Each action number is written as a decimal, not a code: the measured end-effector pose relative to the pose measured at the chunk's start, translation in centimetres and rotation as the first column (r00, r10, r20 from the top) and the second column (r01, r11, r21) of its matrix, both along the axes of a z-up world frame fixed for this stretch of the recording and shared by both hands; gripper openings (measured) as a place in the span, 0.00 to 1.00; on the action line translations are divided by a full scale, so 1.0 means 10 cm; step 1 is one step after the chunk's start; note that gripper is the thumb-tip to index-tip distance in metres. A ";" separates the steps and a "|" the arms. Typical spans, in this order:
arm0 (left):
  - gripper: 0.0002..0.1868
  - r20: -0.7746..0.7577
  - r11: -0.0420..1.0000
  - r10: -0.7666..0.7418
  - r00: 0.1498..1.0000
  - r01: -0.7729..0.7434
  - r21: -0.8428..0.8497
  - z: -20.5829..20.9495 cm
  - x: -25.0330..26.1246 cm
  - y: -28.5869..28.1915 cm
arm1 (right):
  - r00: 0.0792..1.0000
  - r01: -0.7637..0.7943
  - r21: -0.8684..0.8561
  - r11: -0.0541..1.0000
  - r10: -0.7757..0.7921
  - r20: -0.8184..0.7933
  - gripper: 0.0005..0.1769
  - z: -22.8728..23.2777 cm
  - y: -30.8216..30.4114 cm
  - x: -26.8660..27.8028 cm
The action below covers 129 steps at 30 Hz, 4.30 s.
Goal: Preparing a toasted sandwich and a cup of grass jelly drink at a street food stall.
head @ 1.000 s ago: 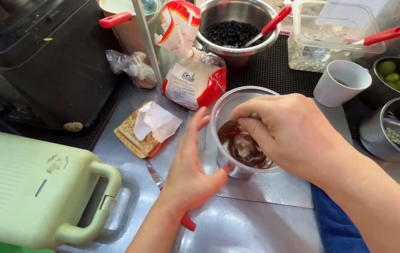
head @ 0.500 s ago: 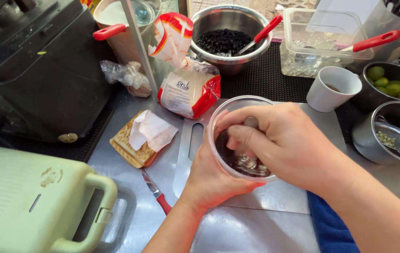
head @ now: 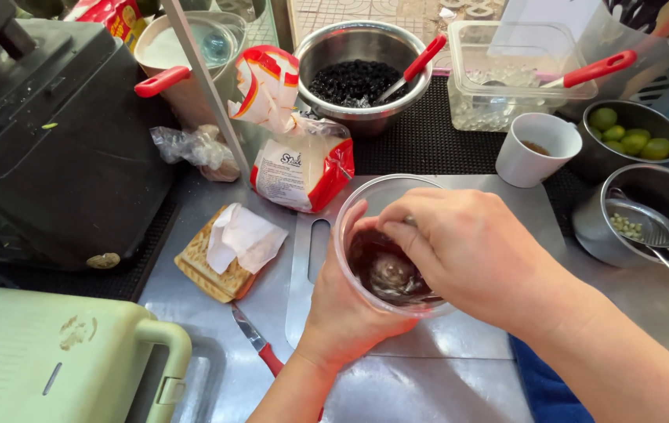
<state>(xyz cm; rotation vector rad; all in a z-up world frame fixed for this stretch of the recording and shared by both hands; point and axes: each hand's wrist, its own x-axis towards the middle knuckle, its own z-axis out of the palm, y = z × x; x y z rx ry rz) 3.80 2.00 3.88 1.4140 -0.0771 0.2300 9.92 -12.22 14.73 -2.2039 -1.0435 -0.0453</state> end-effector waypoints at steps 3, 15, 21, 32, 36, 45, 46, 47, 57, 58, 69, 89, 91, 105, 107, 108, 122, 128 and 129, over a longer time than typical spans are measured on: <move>0.69 0.002 1.000 -0.002 1.000 0.002 0.004 -0.01 0.01 0.00 | 0.985 0.055 -0.017 0.998 -0.057 -0.165 0.11 0.01 0.02 -0.04; 0.68 -0.006 0.999 -0.034 0.999 0.034 0.001 0.01 0.02 0.01 | 0.956 0.195 0.013 0.981 -0.187 -0.224 0.11 0.01 0.08 -0.17; 0.68 0.075 0.994 -0.029 0.997 0.020 0.112 -0.02 0.01 0.10 | 0.964 0.251 -0.024 0.968 -0.252 -0.082 0.09 0.02 0.18 -0.26; 0.69 -0.062 0.984 -0.108 0.992 0.116 0.132 -0.20 0.00 0.17 | 0.901 0.361 -0.056 0.931 -0.363 -0.238 0.09 0.03 0.08 -0.31; 0.66 -0.083 0.970 -0.049 0.995 0.068 0.235 -0.20 -0.03 0.15 | 0.971 0.219 0.005 0.976 -0.218 -0.099 0.09 -0.01 0.00 -0.28; 0.63 -0.114 0.937 0.009 0.993 0.031 0.349 -0.21 -0.02 0.15 | 0.956 0.173 0.003 0.985 -0.168 -0.240 0.10 0.03 -0.07 -0.18; 0.63 -0.104 0.931 0.011 0.995 0.028 0.365 -0.21 -0.02 0.15 | 0.990 0.123 -0.021 0.992 -0.124 -0.060 0.09 0.02 -0.08 -0.16; 0.63 -0.103 0.931 0.017 0.995 0.021 0.365 -0.19 -0.02 0.14 | 0.991 0.117 -0.022 0.993 -0.118 -0.059 0.09 0.07 -0.07 -0.16; 0.61 -0.122 0.938 0.025 0.992 0.019 0.347 -0.22 -0.03 0.11 | 0.973 0.126 -0.050 0.991 -0.133 -0.187 0.10 0.12 -0.10 -0.16; 0.60 -0.115 0.945 0.011 0.993 0.027 0.325 -0.22 -0.02 0.11 | 0.963 0.139 -0.050 0.989 -0.146 -0.226 0.10 0.11 -0.12 -0.16; 0.59 -0.140 0.954 -0.002 0.990 0.044 0.298 -0.12 0.01 0.06 | 0.986 0.025 0.001 1.000 -0.025 -0.166 0.09 0.08 -0.16 -0.10; 0.56 -0.186 0.949 0.007 0.983 0.052 0.312 -0.14 0.00 0.07 | 0.987 0.008 0.047 0.999 0.000 -0.160 0.12 0.00 -0.10 -0.05; 0.56 -0.167 0.952 0.007 0.986 0.044 0.303 -0.19 0.00 0.07 | 0.993 -0.040 0.001 0.999 0.040 0.110 0.10 -0.01 -0.11 -0.04; 0.55 -0.196 0.955 -0.007 0.981 0.065 0.290 -0.22 0.00 0.09 | 0.984 0.052 -0.036 0.998 -0.057 -0.166 0.10 0.06 -0.05 -0.08; 0.55 -0.212 0.956 -0.012 0.977 0.074 0.285 -0.24 0.00 0.09 | 0.953 0.064 -0.016 0.998 -0.066 -0.296 0.11 0.02 -0.07 -0.06; 0.55 -0.192 0.953 -0.009 0.981 0.067 0.295 -0.22 0.00 0.09 | 0.985 0.026 0.012 1.000 -0.024 -0.171 0.11 0.00 -0.08 -0.04; 0.53 -0.166 0.964 -0.025 0.986 0.068 0.259 -0.23 -0.01 0.10 | 0.969 0.095 0.025 0.995 -0.087 -0.230 0.11 0.08 -0.04 -0.10; 0.59 -0.070 0.961 -0.059 0.996 0.076 0.265 -0.23 0.00 0.10 | 0.996 0.083 0.012 0.997 -0.082 -0.029 0.10 -0.01 -0.11 -0.06; 0.63 -0.059 0.968 -0.070 0.996 0.082 0.238 -0.25 0.00 0.09 | 0.995 0.073 -0.013 0.997 -0.072 0.066 0.09 0.03 -0.11 -0.07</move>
